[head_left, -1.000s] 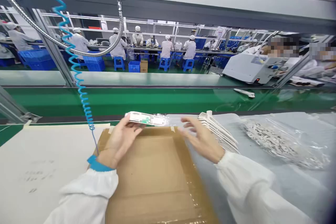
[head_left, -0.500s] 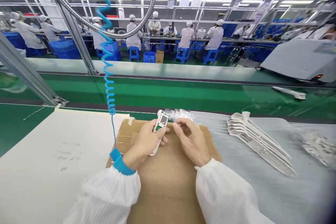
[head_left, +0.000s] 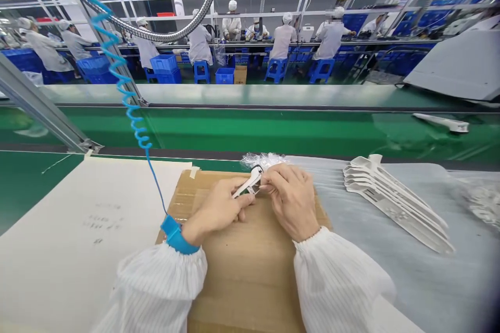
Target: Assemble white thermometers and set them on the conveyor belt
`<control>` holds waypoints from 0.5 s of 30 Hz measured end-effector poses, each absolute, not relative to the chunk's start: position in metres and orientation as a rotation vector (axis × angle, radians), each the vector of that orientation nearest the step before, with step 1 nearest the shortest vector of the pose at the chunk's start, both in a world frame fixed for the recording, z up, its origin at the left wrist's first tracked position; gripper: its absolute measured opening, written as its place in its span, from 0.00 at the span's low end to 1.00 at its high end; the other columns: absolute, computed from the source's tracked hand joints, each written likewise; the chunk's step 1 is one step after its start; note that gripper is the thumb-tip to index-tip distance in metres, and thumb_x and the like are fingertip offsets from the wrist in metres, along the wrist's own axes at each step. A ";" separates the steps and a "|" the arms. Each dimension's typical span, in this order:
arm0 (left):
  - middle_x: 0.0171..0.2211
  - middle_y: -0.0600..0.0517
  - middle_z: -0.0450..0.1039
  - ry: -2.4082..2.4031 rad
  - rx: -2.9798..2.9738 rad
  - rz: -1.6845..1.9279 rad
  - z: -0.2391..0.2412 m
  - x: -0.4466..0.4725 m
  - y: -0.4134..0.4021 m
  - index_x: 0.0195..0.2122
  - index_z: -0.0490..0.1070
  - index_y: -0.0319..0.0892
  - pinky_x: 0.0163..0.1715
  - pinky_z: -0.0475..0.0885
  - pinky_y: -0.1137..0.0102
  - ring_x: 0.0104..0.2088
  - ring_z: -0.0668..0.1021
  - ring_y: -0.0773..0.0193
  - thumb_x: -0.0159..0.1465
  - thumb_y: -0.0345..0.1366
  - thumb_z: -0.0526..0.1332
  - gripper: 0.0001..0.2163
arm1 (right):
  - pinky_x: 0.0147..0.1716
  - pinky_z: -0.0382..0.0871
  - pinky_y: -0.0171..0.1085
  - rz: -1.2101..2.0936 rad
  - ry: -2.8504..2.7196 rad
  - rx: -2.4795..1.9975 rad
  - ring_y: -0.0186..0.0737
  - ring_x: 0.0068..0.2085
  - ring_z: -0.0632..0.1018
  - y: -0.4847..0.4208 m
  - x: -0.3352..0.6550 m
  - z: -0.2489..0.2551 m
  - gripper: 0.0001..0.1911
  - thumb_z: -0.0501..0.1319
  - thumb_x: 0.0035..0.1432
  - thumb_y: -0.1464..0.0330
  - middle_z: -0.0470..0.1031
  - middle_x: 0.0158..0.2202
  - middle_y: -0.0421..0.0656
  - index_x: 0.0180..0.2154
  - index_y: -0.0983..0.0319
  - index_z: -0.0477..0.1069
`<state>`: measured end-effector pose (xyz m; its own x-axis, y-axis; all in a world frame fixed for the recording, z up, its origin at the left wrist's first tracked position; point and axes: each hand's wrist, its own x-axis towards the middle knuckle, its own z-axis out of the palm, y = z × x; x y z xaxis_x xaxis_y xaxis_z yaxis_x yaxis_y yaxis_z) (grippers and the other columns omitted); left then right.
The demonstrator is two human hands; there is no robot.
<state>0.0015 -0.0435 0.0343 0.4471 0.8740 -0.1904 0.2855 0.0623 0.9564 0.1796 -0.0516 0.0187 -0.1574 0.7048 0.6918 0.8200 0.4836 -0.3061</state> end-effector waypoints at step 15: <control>0.34 0.48 0.77 1.413 1.069 1.043 0.040 -0.005 -0.030 0.36 0.70 0.39 0.19 0.66 0.75 0.20 0.73 0.72 0.65 0.37 0.60 0.06 | 0.43 0.62 0.47 0.042 -1.670 -1.796 0.48 0.38 0.74 0.012 0.226 0.001 0.07 0.55 0.60 0.66 0.79 0.33 0.44 0.35 0.59 0.71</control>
